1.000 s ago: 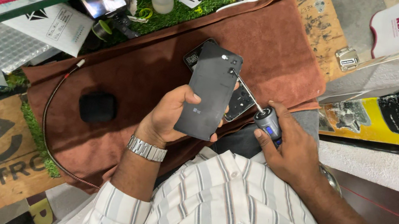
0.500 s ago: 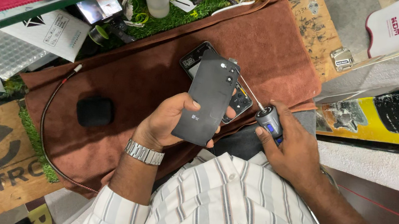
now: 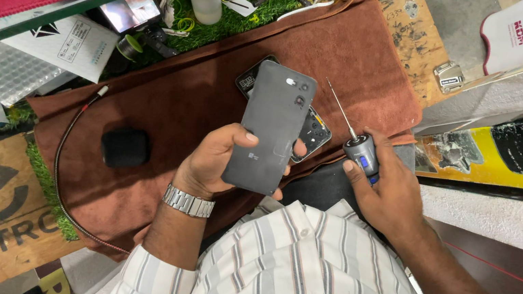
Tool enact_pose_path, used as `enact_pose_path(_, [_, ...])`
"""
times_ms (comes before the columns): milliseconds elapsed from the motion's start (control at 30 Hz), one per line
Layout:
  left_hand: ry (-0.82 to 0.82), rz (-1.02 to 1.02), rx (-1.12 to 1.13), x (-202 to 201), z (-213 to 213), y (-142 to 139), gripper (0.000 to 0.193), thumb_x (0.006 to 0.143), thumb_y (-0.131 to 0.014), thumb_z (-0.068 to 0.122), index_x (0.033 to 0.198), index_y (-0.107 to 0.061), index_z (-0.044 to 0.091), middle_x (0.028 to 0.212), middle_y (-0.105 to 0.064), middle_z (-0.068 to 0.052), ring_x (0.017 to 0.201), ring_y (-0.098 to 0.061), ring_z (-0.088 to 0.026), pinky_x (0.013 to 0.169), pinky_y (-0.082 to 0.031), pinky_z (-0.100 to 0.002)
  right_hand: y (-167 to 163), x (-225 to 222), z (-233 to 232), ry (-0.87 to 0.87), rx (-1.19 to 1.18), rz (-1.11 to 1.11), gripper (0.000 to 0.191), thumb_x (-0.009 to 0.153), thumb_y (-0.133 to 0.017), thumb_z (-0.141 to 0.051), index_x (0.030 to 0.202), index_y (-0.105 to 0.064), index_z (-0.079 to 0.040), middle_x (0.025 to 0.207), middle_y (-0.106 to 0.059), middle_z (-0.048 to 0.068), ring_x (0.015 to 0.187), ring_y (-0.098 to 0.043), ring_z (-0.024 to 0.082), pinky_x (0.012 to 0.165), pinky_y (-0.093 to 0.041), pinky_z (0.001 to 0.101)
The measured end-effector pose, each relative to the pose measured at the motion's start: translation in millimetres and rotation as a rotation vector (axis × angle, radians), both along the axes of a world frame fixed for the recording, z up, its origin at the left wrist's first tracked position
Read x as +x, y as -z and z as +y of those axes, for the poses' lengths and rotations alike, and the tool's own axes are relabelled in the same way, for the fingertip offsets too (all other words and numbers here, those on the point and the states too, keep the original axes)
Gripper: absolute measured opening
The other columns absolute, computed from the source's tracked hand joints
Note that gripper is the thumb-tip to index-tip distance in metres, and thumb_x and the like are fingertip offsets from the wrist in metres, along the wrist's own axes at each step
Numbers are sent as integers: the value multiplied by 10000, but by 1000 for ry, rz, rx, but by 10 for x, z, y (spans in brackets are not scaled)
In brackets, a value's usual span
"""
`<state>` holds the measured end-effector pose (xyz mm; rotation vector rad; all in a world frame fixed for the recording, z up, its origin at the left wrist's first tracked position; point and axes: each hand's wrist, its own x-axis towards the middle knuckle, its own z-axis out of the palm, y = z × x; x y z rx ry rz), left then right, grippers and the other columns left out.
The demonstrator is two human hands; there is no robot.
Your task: The person uses a prying tool to separate the back cover of a smartphone. They then use a power screwdriver to remove screws from the back cover and the phone's internal frame.
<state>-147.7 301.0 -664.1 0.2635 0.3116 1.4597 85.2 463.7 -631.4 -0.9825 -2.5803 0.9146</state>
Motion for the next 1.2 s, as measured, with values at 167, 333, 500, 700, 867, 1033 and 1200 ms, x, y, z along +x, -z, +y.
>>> enact_pose_path(167, [-4, -77, 137, 10, -14, 0, 634, 1060, -439, 432, 1480, -404, -41, 1286, -612, -296, 1106, -708, -386, 783, -640, -576, -46, 10, -27, -17, -101, 63, 601, 929, -671, -308, 1429, -484, -30, 1093, -716, 172, 581, -639, 233, 582, -527, 352])
enact_pose_path(333, [-63, 134, 36, 0, -42, -26, 729, 1116, -413, 542, 1540, -411, -51, 1230, -638, -305, 983, -715, -358, 825, -622, -477, -67, 16, -71, -161, 9, 218, 602, 985, -673, -297, 1468, -469, 0, 1134, -698, 202, 776, -688, 213, 681, -549, 333])
enact_pose_path(500, [-72, 200, 58, 17, -73, -54, 810, 1063, -436, 629, 1500, -447, -53, 1172, -653, -262, 911, -721, -293, 685, -630, -411, -59, -11, -72, -70, -90, 17, 627, 915, -679, -294, 1439, -479, -15, 1152, -699, 204, 579, -666, 240, 610, -546, 356])
enact_pose_path(700, [-55, 170, 37, -1, -72, -42, 870, 1033, -453, 697, 1462, -497, -59, 1095, -680, -239, 789, -720, -240, 637, -613, -364, -60, 14, -71, -97, -16, 113, 622, 942, -683, -293, 1450, -478, 1, 1195, -691, 235, 789, -703, 300, 703, -554, 371])
enact_pose_path(867, [-23, 109, -30, 0, -51, 4, 837, 1038, -366, 691, 1449, -514, -23, 1073, -697, -207, 779, -727, -221, 629, -612, -349, -40, 35, -120, -155, 3, 90, 637, 930, -693, -292, 1460, -487, -5, 1184, -693, 249, 945, -719, 342, 821, -554, 412])
enact_pose_path(1033, [5, 241, -54, -9, -61, 51, 757, 1099, -330, 624, 1414, -550, -28, 1060, -709, -206, 764, -714, -211, 666, -608, -325, -33, 8, -133, -226, 156, 121, 614, 954, -688, -300, 1452, -494, 1, 1266, -671, 281, 1098, -688, 407, 905, -542, 439])
enact_pose_path(1200, [31, 238, -45, -25, -40, 42, 722, 1112, -339, 595, 1372, -563, -41, 1047, -711, -220, 742, -717, -210, 620, -607, -325, -80, -17, -153, -127, 1, 106, 603, 964, -661, -330, 1443, -496, -3, 1131, -701, 232, 944, -718, 334, 811, -549, 404])
